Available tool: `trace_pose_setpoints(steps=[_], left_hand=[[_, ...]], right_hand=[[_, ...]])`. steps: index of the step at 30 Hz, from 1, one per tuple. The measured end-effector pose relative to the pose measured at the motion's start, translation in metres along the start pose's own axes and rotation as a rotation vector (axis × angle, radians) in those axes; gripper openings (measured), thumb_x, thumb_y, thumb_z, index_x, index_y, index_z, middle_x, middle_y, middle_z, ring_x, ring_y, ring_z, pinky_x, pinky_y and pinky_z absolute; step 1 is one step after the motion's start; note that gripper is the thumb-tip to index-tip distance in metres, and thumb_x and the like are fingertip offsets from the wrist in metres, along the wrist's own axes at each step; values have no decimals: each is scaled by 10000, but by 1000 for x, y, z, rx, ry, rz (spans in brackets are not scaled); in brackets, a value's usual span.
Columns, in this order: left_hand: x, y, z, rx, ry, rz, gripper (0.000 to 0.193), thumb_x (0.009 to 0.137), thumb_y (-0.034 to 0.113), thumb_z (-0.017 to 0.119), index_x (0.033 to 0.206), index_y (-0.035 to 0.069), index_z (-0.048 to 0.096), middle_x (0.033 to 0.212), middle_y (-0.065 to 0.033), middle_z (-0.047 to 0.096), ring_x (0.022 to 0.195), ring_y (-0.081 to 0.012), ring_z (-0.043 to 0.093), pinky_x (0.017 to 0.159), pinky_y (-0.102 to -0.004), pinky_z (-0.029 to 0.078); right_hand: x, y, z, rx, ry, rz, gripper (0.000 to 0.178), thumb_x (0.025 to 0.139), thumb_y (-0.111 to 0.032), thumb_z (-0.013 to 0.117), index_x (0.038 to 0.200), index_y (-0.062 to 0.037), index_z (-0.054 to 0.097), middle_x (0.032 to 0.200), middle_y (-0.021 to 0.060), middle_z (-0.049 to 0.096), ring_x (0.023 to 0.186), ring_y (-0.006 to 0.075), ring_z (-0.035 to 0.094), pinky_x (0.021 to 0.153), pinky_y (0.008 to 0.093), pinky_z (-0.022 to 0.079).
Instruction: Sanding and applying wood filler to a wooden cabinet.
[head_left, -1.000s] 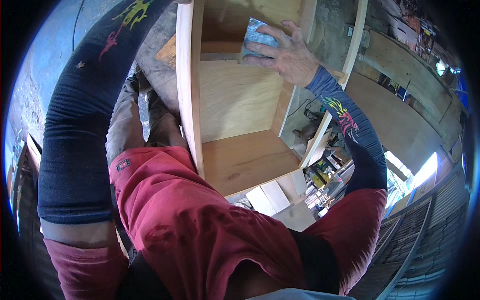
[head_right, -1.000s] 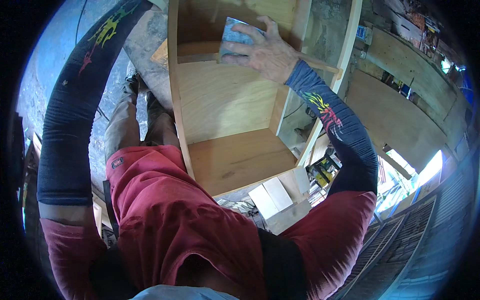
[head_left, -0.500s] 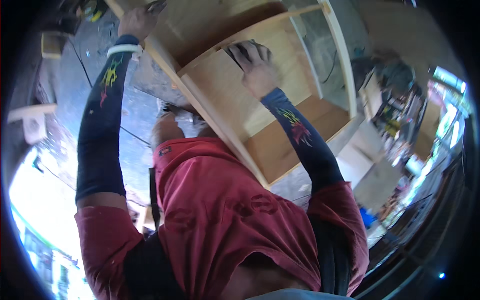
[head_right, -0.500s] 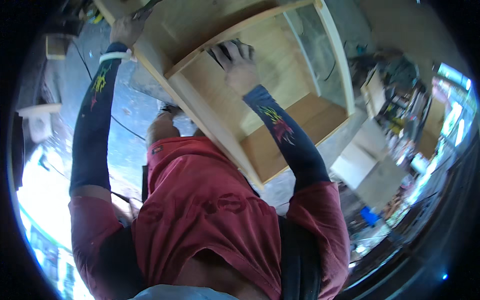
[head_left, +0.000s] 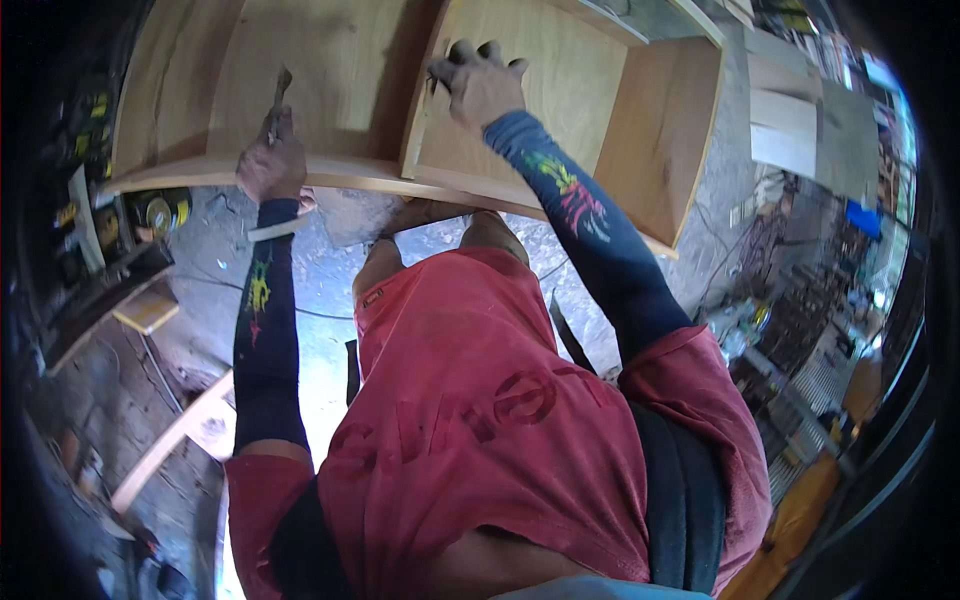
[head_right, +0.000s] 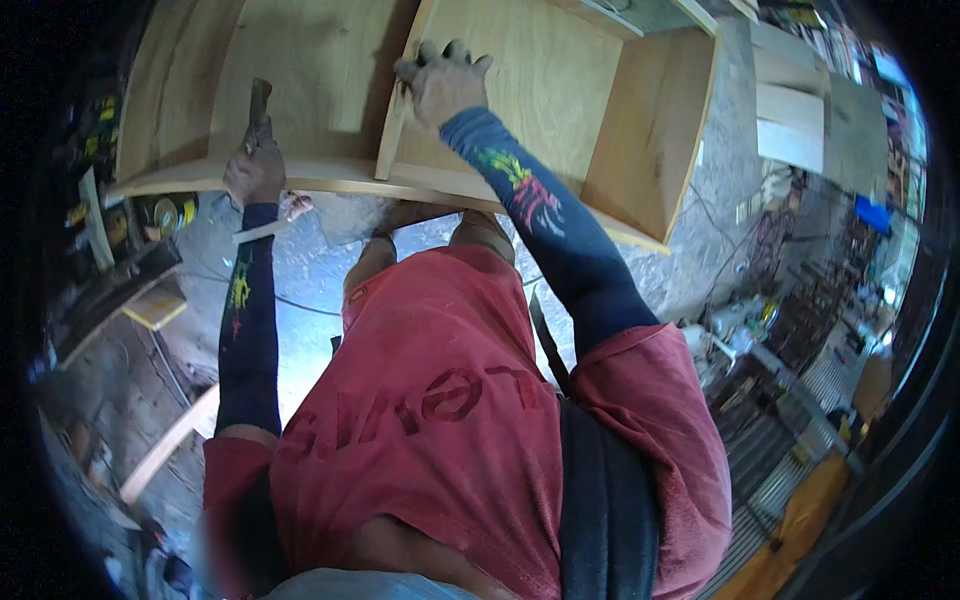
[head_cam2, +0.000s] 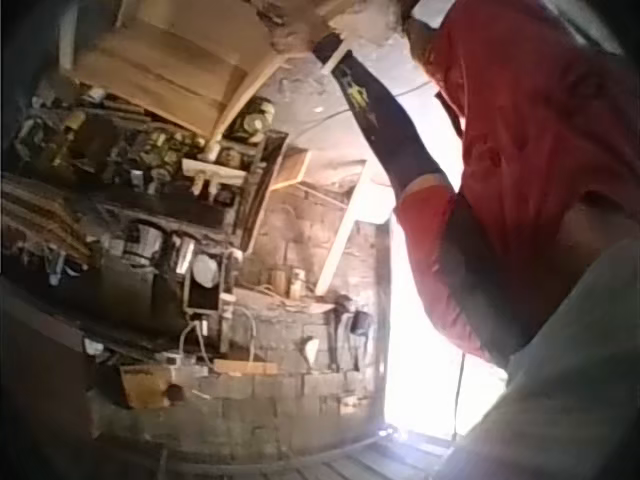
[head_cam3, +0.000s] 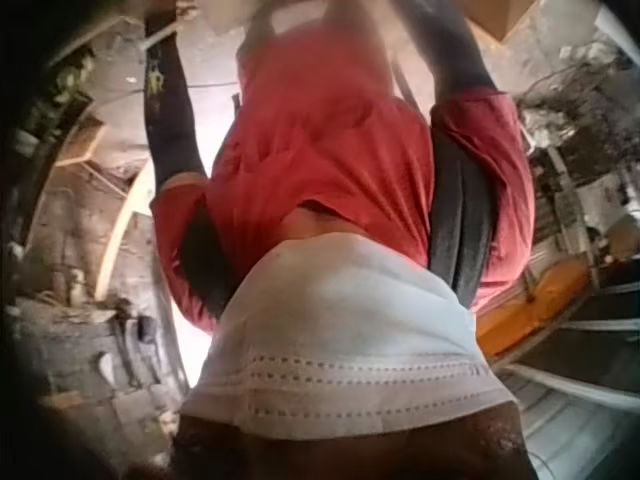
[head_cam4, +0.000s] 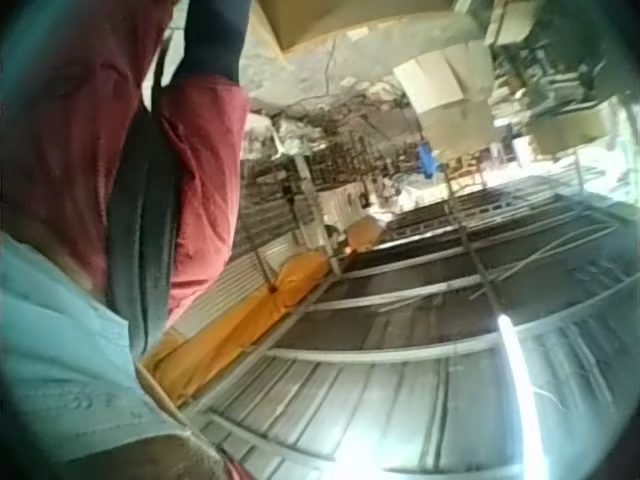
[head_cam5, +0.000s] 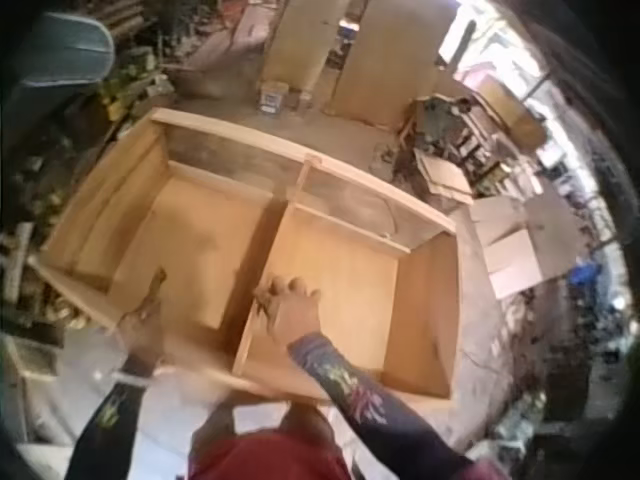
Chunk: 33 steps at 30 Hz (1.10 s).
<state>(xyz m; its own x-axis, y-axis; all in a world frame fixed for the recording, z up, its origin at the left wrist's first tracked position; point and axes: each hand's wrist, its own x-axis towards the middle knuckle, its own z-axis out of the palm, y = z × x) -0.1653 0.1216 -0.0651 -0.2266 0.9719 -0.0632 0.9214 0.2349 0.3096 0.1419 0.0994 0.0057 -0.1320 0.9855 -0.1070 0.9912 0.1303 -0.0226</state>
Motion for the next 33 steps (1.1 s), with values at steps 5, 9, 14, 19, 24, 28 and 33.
trace_pose_setpoints(steps=[5, 9, 14, 19, 24, 28, 33], left_hand=[[-14, 11, -18, -140, 35, 90, 465, 999, 544, 516, 1228, 210, 744, 932, -175, 754, 873, -405, 727, 788, -495, 572], [-2, -21, 16, -497, -95, 119, 483, 999, 509, 533, 1202, 128, 750, 984, -145, 770, 982, -336, 736, 865, -465, 547], [-18, -129, 40, -1266, -115, 290, 685, 994, 493, 490, 1561, 125, 380, 1580, -201, 403, 1374, -291, 459, 1154, -419, 360], [-69, -153, 27, -1787, -270, 113, 659, 1053, 541, 389, 1565, 130, 335, 1592, -169, 347, 1499, -351, 245, 1217, -589, 142], [-126, -13, -25, -1889, -440, -671, 437, 1071, 451, 468, 1367, 143, 562, 1333, -111, 580, 1238, -308, 527, 1073, -460, 413], [-77, -36, -10, -1660, -248, -334, 473, 1021, 456, 603, 1334, 104, 566, 1142, -85, 658, 1074, -248, 605, 954, -451, 459], [-19, -7, -37, -1658, -321, -279, 458, 997, 481, 635, 1208, 75, 622, 1051, -69, 668, 999, -233, 628, 922, -457, 476]], right_hand=[[-78, -67, 2, 64, 37, 100, 476, 829, -204, 633, 1285, -330, 686, 1212, 30, 603, 1116, 304, 551, 829, 594, 415], [-122, -51, -14, 370, 92, 171, 521, 863, -194, 680, 1379, -257, 642, 1292, 63, 590, 1212, 330, 519, 976, 564, 433], [-204, 84, -21, 495, 554, 481, 531, 916, 1, 634, 1432, -103, 561, 1248, 240, 630, 1164, 394, 612, 1002, 396, 492], [-266, 190, 43, 532, 122, 775, 456, 1064, -345, 511, 1409, -52, 554, 882, 271, 693, 862, 417, 699, 807, 444, 546], [-302, 206, 98, 448, 170, 726, 586, 1051, -536, 430, 1318, -52, 624, 821, 283, 679, 798, 428, 691, 764, 501, 524], [-311, 137, 81, 599, 157, 719, 674, 1041, -602, 377, 1231, -15, 649, 830, 276, 691, 831, 430, 702, 796, 518, 523], [-351, 29, 117, 791, 139, 943, 671, 1071, -573, 312, 1502, -74, 438, 886, 237, 738, 749, 319, 739, 766, 458, 564]])
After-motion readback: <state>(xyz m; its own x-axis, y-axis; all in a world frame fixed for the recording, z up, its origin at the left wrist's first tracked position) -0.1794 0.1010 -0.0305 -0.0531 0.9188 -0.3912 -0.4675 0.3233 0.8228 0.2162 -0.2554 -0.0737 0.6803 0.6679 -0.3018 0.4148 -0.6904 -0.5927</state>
